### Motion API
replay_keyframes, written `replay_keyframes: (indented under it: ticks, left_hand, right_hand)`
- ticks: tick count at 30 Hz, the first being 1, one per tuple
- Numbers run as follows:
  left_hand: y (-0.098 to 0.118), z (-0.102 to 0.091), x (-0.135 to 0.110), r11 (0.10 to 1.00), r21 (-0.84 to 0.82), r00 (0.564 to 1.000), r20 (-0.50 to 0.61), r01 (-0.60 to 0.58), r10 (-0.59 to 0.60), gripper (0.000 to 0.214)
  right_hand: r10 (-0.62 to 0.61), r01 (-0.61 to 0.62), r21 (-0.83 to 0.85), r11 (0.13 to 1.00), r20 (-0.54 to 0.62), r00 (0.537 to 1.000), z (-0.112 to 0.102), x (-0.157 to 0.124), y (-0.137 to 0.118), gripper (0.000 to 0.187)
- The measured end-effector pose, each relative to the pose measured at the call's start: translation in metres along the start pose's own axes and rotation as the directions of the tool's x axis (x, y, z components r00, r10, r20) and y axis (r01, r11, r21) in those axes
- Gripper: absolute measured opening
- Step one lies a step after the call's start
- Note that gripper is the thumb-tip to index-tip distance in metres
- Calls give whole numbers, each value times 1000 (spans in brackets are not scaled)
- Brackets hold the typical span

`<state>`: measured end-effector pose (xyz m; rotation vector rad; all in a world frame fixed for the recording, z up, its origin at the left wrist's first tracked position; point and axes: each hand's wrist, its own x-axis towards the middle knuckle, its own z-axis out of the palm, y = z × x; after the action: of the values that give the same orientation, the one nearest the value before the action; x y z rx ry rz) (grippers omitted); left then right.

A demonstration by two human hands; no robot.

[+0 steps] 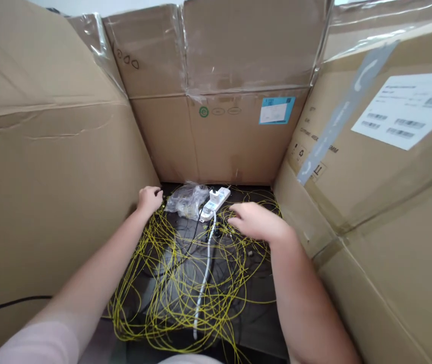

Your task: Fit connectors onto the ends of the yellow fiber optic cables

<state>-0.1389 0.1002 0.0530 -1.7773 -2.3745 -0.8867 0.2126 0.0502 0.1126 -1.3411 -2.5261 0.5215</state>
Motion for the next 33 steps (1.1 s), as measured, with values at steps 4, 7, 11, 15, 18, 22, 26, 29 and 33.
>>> replay_keyframes:
  ticks: [4, 7, 11, 15, 18, 22, 26, 29, 33]
  left_hand:
    - [31, 3, -37, 931, -164, 938, -178, -328, 299, 23]
    - [44, 18, -67, 730, -282, 779, -309, -623, 546, 14]
    - [43, 40, -84, 642, -301, 708, -356, -705, 611, 12]
    - [34, 47, -81, 654, -299, 717, -369, -694, 592, 11]
    - [30, 47, -80, 661, -303, 724, -373, -686, 580, 11]
    - [31, 47, -81, 658, -308, 724, -372, -687, 582, 11]
    - [32, 46, -81, 657, -310, 724, -371, -687, 582, 10]
    - [31, 46, -81, 660, -312, 726, -376, -684, 575, 10]
    - [31, 46, -82, 665, -313, 732, -371, -678, 572, 10]
  right_hand:
    - [258, -272, -115, 956, -121, 959, 3, 20, 55, 27]
    - [326, -345, -121, 931, -151, 933, 17, 30, 82, 26]
    - [393, -419, -121, 900, -196, 899, 38, 40, 102, 26]
    - [437, -462, -119, 879, -184, 880, 49, 46, 116, 21]
    - [438, -453, -115, 884, -133, 889, 54, 48, 121, 15]
    - [415, -424, -103, 900, -91, 905, 61, 49, 122, 18]
    - [393, -399, -83, 913, -79, 916, 67, 51, 121, 20]
    - [403, -410, -60, 910, -94, 910, 69, 52, 120, 17]
    - [449, -453, 0, 892, -133, 884, 73, 55, 117, 17]
